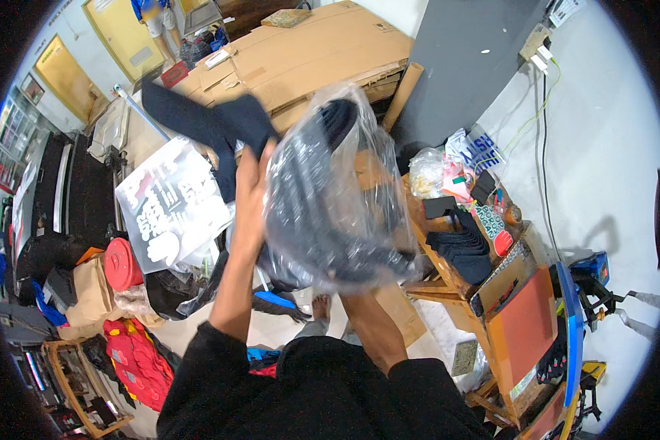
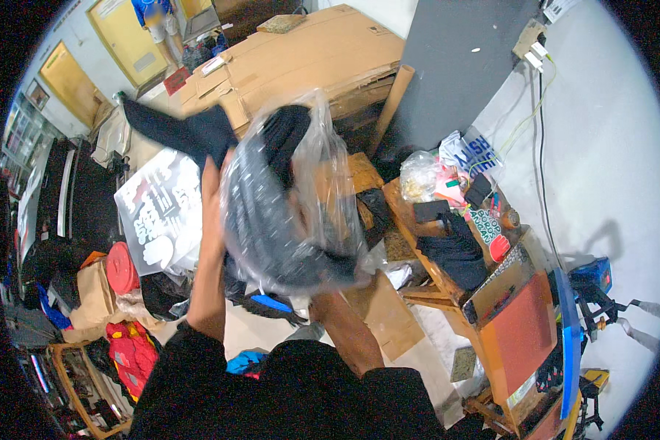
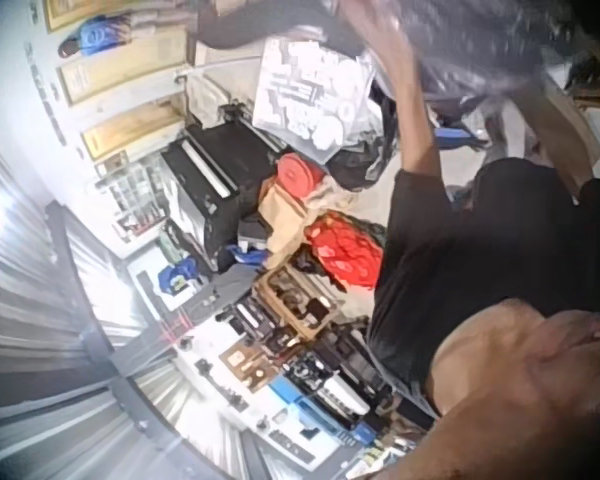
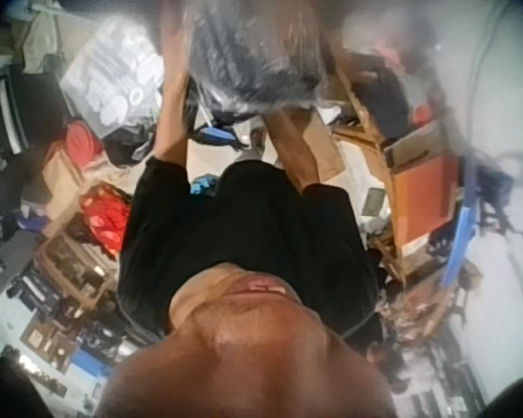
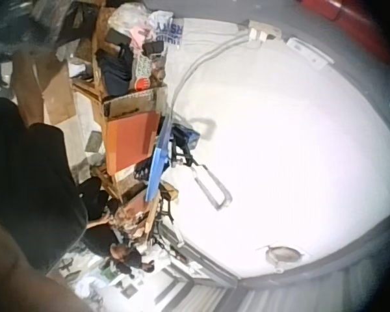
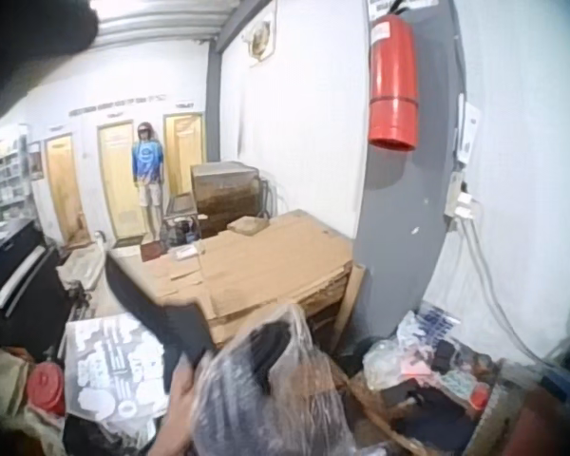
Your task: The person prepares hats for printing by arranging them on a table, applying patches or designs by hand, and then placing the hats into a heat-press machine to secure the design.
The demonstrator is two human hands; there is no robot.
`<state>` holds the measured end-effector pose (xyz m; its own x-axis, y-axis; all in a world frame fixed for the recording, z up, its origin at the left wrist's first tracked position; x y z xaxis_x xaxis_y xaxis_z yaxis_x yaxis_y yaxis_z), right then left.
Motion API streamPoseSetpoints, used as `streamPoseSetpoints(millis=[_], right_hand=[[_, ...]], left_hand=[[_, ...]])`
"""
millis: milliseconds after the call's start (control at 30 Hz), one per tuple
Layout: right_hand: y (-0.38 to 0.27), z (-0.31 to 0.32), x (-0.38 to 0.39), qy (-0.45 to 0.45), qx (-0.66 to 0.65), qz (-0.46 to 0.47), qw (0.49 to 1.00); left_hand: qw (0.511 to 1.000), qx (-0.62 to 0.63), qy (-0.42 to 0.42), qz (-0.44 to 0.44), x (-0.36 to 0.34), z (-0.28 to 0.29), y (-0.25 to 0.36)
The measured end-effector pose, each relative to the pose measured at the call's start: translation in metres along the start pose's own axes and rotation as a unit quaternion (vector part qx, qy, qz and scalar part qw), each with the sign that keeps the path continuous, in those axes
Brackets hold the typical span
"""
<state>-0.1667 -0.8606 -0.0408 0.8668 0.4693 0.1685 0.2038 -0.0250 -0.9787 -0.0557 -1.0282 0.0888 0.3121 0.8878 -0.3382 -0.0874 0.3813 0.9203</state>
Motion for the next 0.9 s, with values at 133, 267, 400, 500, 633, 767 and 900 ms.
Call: streamPoseSetpoints(millis=[133,267,400,500,633,767,900], right_hand=[[0.024,-0.001,-0.061,0.016,0.029,-0.018,0.999],[0.046,-0.009,-0.086,-0.037,0.145,-0.043,0.988],[0.111,0.014,-0.138,0.018,0.314,-0.085,0.946],[0.143,0.026,-0.140,0.084,0.327,0.031,0.941],[0.159,0.026,-0.163,0.123,0.434,0.078,0.889],[0.161,0.029,-0.167,0.104,0.443,0.063,0.888],[0.126,0.069,-0.141,0.209,0.348,0.009,0.914]], left_hand=[[0.974,-0.146,-0.115,-0.130,-0.055,-0.057,0.002],[0.930,-0.280,-0.217,-0.104,-0.011,-0.119,-0.148],[0.936,-0.189,-0.112,-0.274,0.045,-0.162,-0.206],[0.960,-0.206,-0.175,-0.070,0.037,-0.172,-0.194],[0.989,0.110,-0.083,0.059,-0.013,-0.135,-0.114],[0.919,0.299,-0.108,0.231,-0.038,-0.079,-0.037],[0.818,0.437,-0.178,0.329,-0.027,-0.057,0.010]])
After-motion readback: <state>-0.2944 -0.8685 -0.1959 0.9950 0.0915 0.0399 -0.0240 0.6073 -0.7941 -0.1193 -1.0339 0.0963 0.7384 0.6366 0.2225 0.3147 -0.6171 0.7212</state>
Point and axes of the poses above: each hand's wrist, its own x-axis away from the middle knuckle, its own z-axis out of the back of the hand, y = z × x, the point moved 3 cm from there along -x, towards the middle knuckle, and after that the axes turned 12 degrees about y, right-handed, at the moved point
